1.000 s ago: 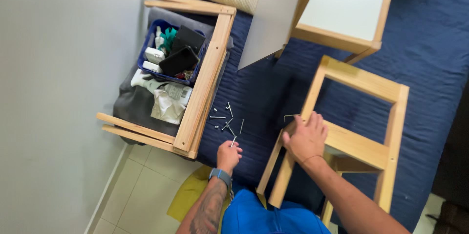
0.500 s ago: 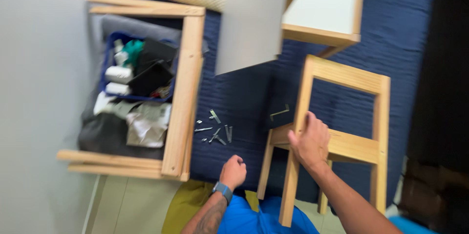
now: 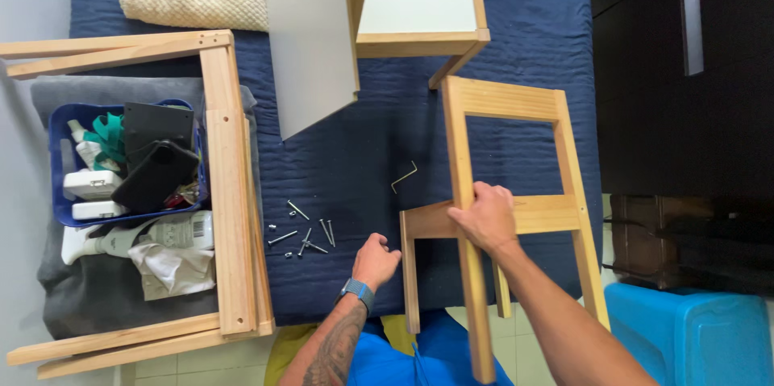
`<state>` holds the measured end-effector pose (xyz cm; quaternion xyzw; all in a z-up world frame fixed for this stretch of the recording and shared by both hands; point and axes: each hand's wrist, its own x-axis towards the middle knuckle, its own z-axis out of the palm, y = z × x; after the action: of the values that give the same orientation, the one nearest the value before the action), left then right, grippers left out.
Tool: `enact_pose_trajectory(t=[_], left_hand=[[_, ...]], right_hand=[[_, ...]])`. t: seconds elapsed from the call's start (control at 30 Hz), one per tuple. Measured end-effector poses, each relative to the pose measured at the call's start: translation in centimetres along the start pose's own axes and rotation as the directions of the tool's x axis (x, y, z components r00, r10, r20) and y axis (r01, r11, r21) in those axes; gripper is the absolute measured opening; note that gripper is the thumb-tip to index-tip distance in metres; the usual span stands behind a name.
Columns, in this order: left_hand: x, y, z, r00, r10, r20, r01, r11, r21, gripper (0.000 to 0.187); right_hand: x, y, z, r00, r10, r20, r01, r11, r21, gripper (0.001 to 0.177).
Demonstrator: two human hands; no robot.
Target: The person assembles a small wooden chair on a bed. They insert and tighten screws into the frame using an Allen key, attach a white seat panel, and secure the legs. The process includes aligning parts, fastening joints, and checking stability.
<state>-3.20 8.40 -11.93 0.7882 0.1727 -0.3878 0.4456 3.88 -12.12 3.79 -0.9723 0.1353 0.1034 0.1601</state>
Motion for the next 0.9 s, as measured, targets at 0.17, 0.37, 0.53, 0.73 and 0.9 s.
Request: enact_pose_trajectory(t=[0.17,0.37,0.53,0.73,0.9], left_hand=[[-0.8,0.1,3.1,0.996,-0.052,0.071,0.054,0.998,-0.034,0.099],[-2.0,2.9,9.2,0.983,0.026,0.181,0.075,0.845,-0.529,0.076],[-5.5,8.2,11.1,0.984,0.146,-0.101,-0.177,0.758,-0.628,0.047],[-10.9,14.8,8.8,0.902,0.155,-0.403,-0.349,0.811,-0.469,0.032],[-14.3,17.5,7.2,0.816,0.175,-0.550,-0.340,0.916,-0.213,0.029]], right_hand=[[-0.6,5.2,-3.9,1.000,-0.028,-0.013,0.030,0.982,0.185,0.031],[-1.9,13.0,-8.4,0.990,0.020,0.139,-0.099,0.803,0.588,0.026],[-2.5,20.0,-11.7,0.983,-0.092,0.161,-0.052,0.696,0.716,0.025],[-2.9,24.5,-13.9,0.974,-0.199,0.112,-0.022,0.409,0.912,0.025],[-2.5,25.0,-12.5,0.965,-0.252,0.071,-0.020,0.201,0.979,0.015]])
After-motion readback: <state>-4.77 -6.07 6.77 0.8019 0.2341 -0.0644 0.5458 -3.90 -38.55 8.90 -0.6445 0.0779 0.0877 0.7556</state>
